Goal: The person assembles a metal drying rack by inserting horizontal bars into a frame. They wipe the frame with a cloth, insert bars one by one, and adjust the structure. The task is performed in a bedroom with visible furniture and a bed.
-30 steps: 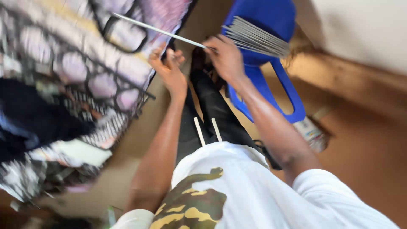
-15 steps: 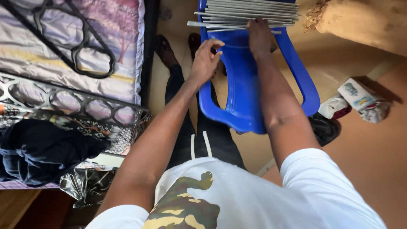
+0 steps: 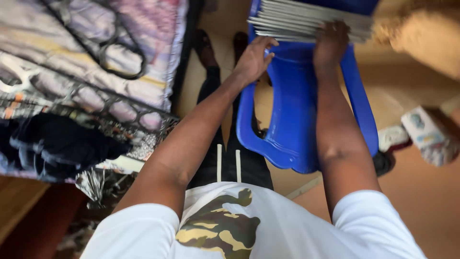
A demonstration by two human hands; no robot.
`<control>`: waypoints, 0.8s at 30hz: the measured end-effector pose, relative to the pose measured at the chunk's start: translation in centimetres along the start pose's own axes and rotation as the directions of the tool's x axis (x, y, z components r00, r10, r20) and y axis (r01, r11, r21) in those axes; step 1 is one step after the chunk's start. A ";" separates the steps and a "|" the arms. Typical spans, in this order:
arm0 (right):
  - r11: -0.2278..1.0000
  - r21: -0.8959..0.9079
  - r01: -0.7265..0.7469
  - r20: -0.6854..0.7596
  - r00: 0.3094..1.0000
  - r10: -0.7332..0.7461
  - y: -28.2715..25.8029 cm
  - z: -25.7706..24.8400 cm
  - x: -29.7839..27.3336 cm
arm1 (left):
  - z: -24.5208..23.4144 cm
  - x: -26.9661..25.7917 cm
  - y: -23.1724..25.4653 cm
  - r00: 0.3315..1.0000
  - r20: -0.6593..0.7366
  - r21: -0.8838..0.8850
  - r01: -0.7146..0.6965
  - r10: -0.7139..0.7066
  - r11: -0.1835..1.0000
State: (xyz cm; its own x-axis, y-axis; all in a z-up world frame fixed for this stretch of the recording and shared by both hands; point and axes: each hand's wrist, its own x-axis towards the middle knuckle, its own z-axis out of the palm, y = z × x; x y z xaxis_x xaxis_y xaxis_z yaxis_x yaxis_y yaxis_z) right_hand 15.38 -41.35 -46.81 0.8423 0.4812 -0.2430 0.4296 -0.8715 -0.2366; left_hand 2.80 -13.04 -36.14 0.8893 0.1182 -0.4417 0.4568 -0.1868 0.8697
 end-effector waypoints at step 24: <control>0.834 0.439 0.335 -0.027 0.933 -0.360 -42.3 -7.1 6.2 | -21.9 -16.2 -17.1 0.697 -0.589 -0.031 0.485 -0.408 0.874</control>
State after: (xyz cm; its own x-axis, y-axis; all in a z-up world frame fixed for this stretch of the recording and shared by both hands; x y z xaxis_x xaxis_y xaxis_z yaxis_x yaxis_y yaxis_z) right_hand 4.73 -2.22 -31.63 0.6397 0.7598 -0.1158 0.4969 -0.5238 -0.6918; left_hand -19.86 9.64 -39.07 0.4219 0.7334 -0.5330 0.8300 -0.0758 0.5526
